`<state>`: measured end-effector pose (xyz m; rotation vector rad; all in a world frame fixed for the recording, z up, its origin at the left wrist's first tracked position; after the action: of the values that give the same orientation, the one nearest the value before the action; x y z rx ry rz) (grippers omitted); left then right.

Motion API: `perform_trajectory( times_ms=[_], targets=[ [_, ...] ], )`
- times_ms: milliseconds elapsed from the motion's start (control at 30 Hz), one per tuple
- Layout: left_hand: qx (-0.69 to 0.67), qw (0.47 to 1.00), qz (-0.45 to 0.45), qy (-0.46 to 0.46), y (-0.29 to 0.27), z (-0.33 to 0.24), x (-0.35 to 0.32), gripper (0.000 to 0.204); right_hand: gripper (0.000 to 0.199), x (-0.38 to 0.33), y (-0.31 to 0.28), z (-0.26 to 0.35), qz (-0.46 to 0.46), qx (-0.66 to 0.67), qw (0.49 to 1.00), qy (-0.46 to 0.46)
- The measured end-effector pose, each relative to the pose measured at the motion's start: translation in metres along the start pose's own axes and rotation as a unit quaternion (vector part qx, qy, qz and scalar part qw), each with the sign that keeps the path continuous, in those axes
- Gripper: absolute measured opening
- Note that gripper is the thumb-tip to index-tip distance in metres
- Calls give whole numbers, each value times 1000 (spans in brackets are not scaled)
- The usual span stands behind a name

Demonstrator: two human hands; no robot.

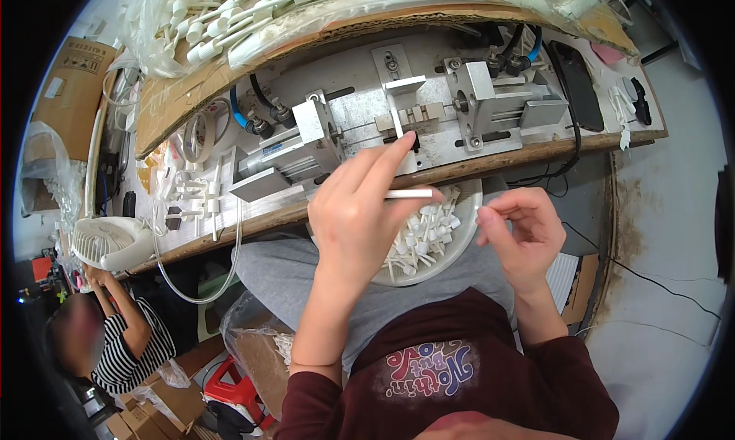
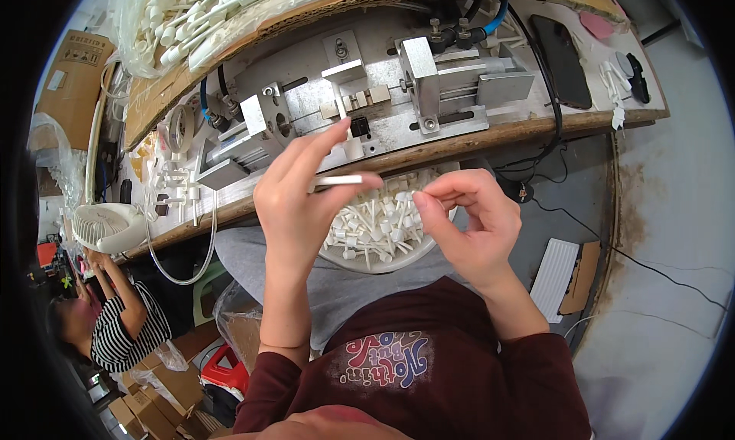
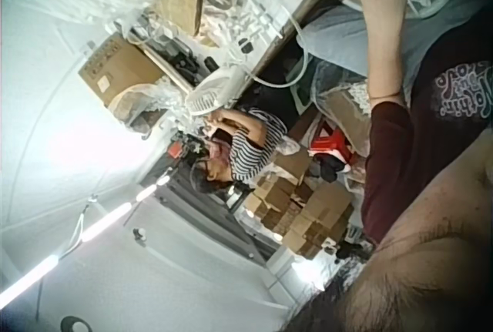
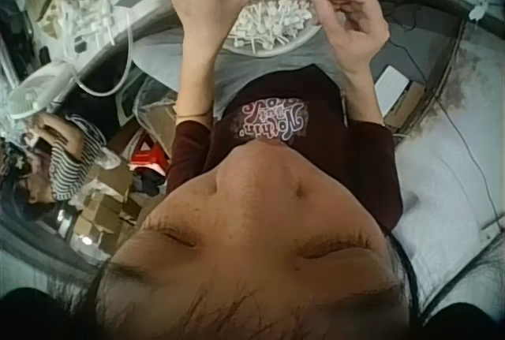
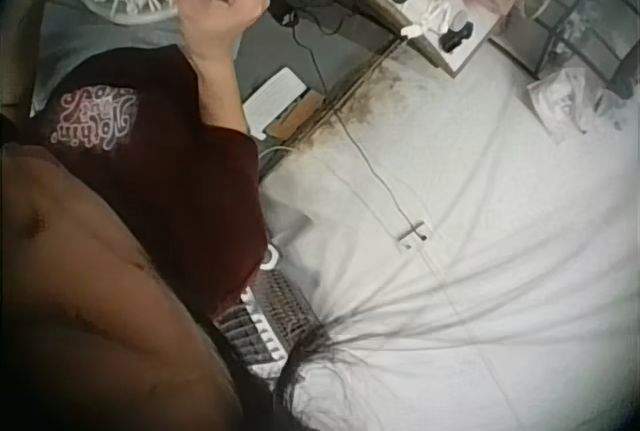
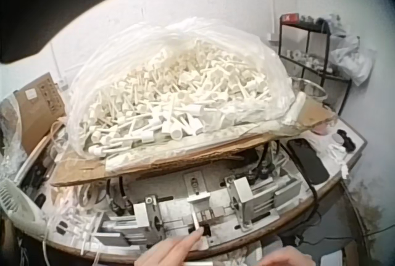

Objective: The recorder is assembling small plastic components, likely sprayer or pump heads, by inserting a thin tube into a cap/nozzle assembly and using a small fixture/press on the workbench.

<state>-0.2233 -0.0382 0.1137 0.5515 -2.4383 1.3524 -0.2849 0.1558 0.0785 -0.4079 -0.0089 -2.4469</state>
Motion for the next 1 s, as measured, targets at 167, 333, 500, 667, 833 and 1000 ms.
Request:
perform_trajectory(
  times_ms=[167,333,500,667,833,1000],
  targets=[
    [-248,967,27,-58,-7,-9,-19,17,19,9,14,12,35,181,981,57],
    [-288,948,-3,-131,7,-9,-28,36,18,14,26,13,93,144,985,9],
    [-285,948,-7,-144,6,-7,-31,38,16,13,28,16,108,124,986,40],
    [-143,985,-23,-99,2,-13,-31,38,13,14,28,22,124,16,992,34],
    [-28,999,-39,-20,-7,-20,-28,38,8,18,36,26,133,23,989,57],
    [-192,980,55,-18,-23,-26,-23,18,12,54,27,23,131,245,950,141]
  ],
)
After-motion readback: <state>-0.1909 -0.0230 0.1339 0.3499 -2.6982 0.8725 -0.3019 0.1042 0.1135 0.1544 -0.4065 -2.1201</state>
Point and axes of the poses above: each hand's wrist, its own x-axis towards the middle knuckle, its own y-axis out of the palm, z = x × y, the point moved 4 cm from there along x, towards the middle knuckle, and after that the axes turned 11 degrees about z, right-handed, at the moved point
